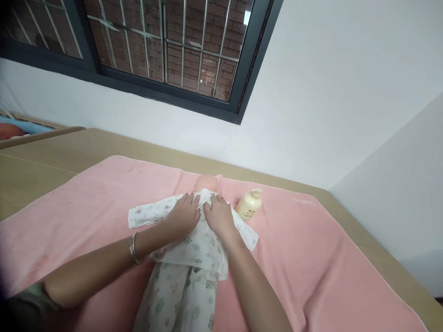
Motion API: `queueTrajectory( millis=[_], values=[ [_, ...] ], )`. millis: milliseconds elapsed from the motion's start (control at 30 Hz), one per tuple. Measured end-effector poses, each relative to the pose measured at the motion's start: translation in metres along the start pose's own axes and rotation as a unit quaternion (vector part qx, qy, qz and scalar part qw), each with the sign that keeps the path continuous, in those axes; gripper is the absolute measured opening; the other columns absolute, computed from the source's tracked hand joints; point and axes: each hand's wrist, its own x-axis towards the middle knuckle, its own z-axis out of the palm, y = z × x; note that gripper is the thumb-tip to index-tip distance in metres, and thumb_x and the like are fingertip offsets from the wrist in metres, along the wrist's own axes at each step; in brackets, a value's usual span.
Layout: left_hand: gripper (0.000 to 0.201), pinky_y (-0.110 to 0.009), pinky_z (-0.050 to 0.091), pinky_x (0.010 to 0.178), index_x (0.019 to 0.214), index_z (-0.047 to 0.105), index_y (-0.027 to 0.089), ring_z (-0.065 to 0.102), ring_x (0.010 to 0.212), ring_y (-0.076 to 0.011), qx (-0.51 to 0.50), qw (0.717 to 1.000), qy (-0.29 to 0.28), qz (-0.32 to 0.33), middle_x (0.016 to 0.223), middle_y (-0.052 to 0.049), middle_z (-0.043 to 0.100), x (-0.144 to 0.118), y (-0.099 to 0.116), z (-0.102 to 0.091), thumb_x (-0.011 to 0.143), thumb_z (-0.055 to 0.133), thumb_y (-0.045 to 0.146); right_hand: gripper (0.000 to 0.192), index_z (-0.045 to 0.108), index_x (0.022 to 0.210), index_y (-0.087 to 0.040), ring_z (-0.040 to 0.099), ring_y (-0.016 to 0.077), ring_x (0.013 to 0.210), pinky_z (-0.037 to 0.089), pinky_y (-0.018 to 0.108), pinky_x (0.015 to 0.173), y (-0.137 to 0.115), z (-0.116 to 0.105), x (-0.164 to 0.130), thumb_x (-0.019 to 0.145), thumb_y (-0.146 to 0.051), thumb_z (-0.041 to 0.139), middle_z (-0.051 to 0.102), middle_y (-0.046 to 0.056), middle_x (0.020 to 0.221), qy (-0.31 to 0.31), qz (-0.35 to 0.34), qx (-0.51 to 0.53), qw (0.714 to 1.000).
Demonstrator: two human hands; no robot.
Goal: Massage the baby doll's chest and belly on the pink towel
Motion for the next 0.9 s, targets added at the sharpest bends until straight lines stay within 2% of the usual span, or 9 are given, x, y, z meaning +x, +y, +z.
queueTrajectory(
  millis=[133, 200, 300, 433, 533, 633, 767, 900],
  values=[
    [0.042, -0.053, 0.043, 0.106, 0.133, 0.053, 0.008, 0.053, 0.128, -0.0357, -0.042, 0.999, -0.029, 0.017, 0.133, -0.022, 0.061, 0.014, -0.013, -0.004, 0.096, 0.038, 0.023, 0.045, 0.055, 0.139, -0.011, 0.048, 0.0324, 0.135, 0.037, 0.048, 0.111, -0.007, 0.006, -0.004, 0.104, -0.03, 0.033, 0.055, 0.02, 0.145, 0.013, 0.024, -0.01, 1.0],
    [0.036, -0.05, 0.045, 0.103, 0.124, 0.058, 0.011, 0.059, 0.117, -0.0329, -0.078, 0.996, -0.049, 0.015, 0.123, -0.019, 0.065, 0.023, -0.022, -0.007, 0.096, 0.041, 0.026, 0.048, 0.052, 0.142, -0.005, 0.043, 0.0332, 0.141, 0.032, 0.048, 0.116, -0.016, 0.014, -0.012, 0.103, -0.023, 0.031, 0.051, 0.023, 0.149, 0.021, 0.008, -0.031, 0.999],
    [0.03, -0.046, 0.047, 0.1, 0.114, 0.061, 0.014, 0.061, 0.109, -0.0304, -0.116, 0.991, -0.062, -0.001, 0.114, -0.015, 0.068, 0.031, -0.03, -0.009, 0.095, 0.044, 0.029, 0.049, 0.052, 0.143, -0.004, 0.038, 0.0316, 0.146, 0.026, 0.046, 0.121, -0.025, 0.024, -0.02, 0.099, -0.015, 0.033, 0.05, 0.023, 0.151, 0.037, -0.021, -0.056, 0.997],
    [0.033, -0.046, 0.045, 0.102, 0.119, 0.059, 0.011, 0.06, 0.114, -0.0313, -0.085, 0.996, -0.033, 0.022, 0.117, -0.017, 0.067, 0.024, -0.024, -0.006, 0.097, 0.04, 0.027, 0.05, 0.048, 0.145, -0.001, 0.042, 0.0302, 0.143, 0.028, 0.044, 0.121, -0.019, 0.024, -0.015, 0.101, -0.019, 0.032, 0.051, 0.024, 0.149, 0.057, -0.008, -0.026, 0.998],
    [0.039, -0.051, 0.041, 0.107, 0.13, 0.054, 0.008, 0.054, 0.127, -0.0359, -0.028, 0.999, 0.006, 0.026, 0.132, -0.023, 0.061, 0.011, -0.011, -0.001, 0.097, 0.039, 0.023, 0.044, 0.058, 0.137, -0.009, 0.044, 0.0295, 0.141, 0.031, 0.045, 0.118, -0.008, 0.016, -0.004, 0.102, -0.023, 0.036, 0.053, 0.019, 0.148, 0.046, 0.007, 0.011, 0.999],
    [0.044, -0.054, 0.039, 0.108, 0.137, 0.05, 0.008, 0.049, 0.134, -0.0376, -0.007, 1.0, 0.023, 0.008, 0.139, -0.024, 0.057, 0.003, -0.003, 0.003, 0.095, 0.04, 0.02, 0.038, 0.061, 0.131, -0.018, 0.045, 0.0289, 0.14, 0.032, 0.046, 0.115, 0.0, 0.011, 0.003, 0.101, -0.028, 0.042, 0.056, 0.014, 0.147, 0.036, 0.014, 0.036, 0.999],
    [0.042, -0.052, 0.037, 0.112, 0.134, 0.053, 0.012, 0.05, 0.133, -0.0341, -0.046, 0.999, 0.017, 0.024, 0.136, -0.02, 0.059, 0.008, -0.008, 0.001, 0.095, 0.04, 0.02, 0.041, 0.058, 0.136, -0.018, 0.043, 0.03, 0.142, 0.029, 0.049, 0.116, 0.001, 0.013, 0.004, 0.102, -0.032, 0.039, 0.053, 0.014, 0.151, 0.039, 0.022, 0.026, 0.999],
    [0.034, -0.049, 0.044, 0.104, 0.122, 0.059, 0.014, 0.058, 0.12, -0.0316, -0.101, 0.994, -0.039, -0.001, 0.123, -0.018, 0.066, 0.025, -0.022, -0.007, 0.095, 0.04, 0.022, 0.052, 0.047, 0.149, -0.011, 0.037, 0.0341, 0.146, 0.026, 0.057, 0.118, -0.008, 0.017, -0.003, 0.104, -0.033, 0.032, 0.045, 0.019, 0.156, 0.037, 0.044, -0.006, 0.998]
  ],
)
